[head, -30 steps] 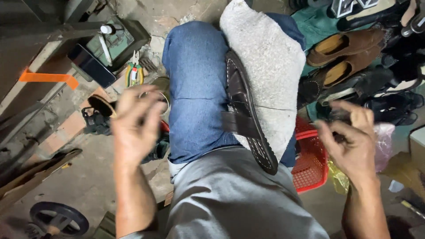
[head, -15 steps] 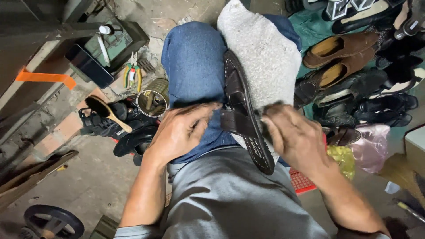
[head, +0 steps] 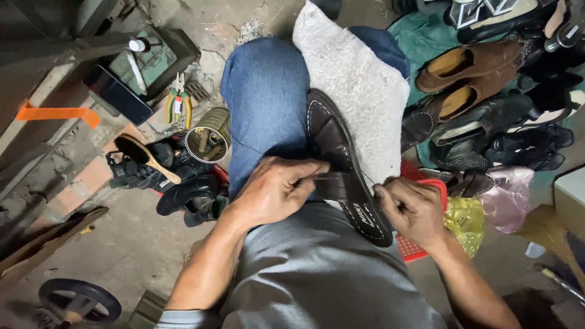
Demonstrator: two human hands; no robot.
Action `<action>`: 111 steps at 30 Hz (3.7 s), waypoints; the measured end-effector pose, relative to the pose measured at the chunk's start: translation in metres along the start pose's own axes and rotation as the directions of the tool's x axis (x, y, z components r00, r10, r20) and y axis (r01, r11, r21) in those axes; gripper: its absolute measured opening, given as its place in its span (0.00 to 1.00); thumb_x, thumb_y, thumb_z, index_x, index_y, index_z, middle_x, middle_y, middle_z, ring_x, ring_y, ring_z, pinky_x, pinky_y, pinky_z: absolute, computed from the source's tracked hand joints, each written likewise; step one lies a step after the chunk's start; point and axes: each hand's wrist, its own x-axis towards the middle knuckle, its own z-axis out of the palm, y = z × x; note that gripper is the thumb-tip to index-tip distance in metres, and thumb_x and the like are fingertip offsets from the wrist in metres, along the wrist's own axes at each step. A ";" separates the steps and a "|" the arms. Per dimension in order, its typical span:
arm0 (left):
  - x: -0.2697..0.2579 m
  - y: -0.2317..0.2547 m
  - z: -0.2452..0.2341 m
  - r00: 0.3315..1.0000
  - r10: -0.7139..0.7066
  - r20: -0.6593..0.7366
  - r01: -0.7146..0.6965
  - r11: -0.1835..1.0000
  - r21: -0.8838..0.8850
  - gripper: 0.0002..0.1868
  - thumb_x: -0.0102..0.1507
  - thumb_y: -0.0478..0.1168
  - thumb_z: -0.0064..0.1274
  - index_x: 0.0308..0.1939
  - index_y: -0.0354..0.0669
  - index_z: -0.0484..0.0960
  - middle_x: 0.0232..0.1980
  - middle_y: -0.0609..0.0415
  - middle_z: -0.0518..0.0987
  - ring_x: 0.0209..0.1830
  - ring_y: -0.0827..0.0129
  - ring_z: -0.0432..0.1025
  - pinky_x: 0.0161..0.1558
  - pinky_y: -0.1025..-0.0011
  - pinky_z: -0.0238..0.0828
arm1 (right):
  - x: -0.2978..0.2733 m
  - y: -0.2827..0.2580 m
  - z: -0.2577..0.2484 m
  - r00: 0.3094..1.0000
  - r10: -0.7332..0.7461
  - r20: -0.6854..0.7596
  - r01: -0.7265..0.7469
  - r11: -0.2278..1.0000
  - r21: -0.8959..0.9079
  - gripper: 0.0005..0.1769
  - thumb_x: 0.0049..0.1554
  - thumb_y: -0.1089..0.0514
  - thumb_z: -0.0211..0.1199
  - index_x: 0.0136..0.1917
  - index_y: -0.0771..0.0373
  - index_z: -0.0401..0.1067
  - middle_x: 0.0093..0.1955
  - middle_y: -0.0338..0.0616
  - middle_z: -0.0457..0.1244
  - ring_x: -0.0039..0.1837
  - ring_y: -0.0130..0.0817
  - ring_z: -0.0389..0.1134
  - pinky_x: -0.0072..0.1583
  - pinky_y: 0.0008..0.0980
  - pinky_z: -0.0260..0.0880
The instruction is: Hand-stitching the sole of a brown sandal using a needle and thread.
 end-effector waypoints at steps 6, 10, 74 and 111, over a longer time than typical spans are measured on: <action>-0.007 0.021 -0.012 0.997 0.000 -0.081 0.005 0.998 0.059 0.16 0.58 0.26 0.48 0.47 0.40 0.85 0.35 0.41 0.85 0.36 0.38 0.80 0.36 0.50 0.78 | -0.062 0.032 0.005 0.978 0.176 0.114 -0.206 0.905 0.372 0.25 0.48 0.65 0.50 0.57 0.61 0.77 0.37 0.46 0.66 0.39 0.37 0.67 0.44 0.40 0.71; -0.025 0.027 -0.016 0.975 -0.066 -0.214 0.107 0.977 0.185 0.22 0.61 0.29 0.58 0.59 0.40 0.76 0.55 0.49 0.77 0.42 0.66 0.75 0.31 0.75 0.72 | -0.074 0.016 0.019 0.956 0.144 0.255 -0.177 0.978 0.112 0.52 0.45 0.37 0.66 0.74 0.64 0.56 0.62 0.52 0.63 0.48 0.40 0.67 0.45 0.42 0.67; -0.010 0.057 -0.010 0.998 0.021 -0.059 0.016 0.823 0.567 0.25 0.61 0.35 0.51 0.62 0.50 0.81 0.40 0.52 0.80 0.21 0.55 0.71 0.25 0.62 0.68 | 0.032 -0.098 -0.022 0.976 0.199 0.090 -0.218 0.900 0.376 0.40 0.50 0.65 0.58 0.75 0.70 0.56 0.42 0.43 0.71 0.30 0.26 0.67 0.34 0.25 0.68; 0.000 0.031 -0.022 0.952 -0.123 -0.280 0.261 0.804 0.534 0.38 0.64 0.35 0.52 0.77 0.35 0.56 0.32 0.53 0.76 0.25 0.67 0.68 0.31 0.68 0.67 | 0.081 -0.038 -0.009 0.891 -0.274 -0.362 0.177 0.944 -0.280 0.14 0.61 0.64 0.73 0.57 0.66 0.73 0.71 0.50 0.56 0.75 0.50 0.53 0.77 0.51 0.59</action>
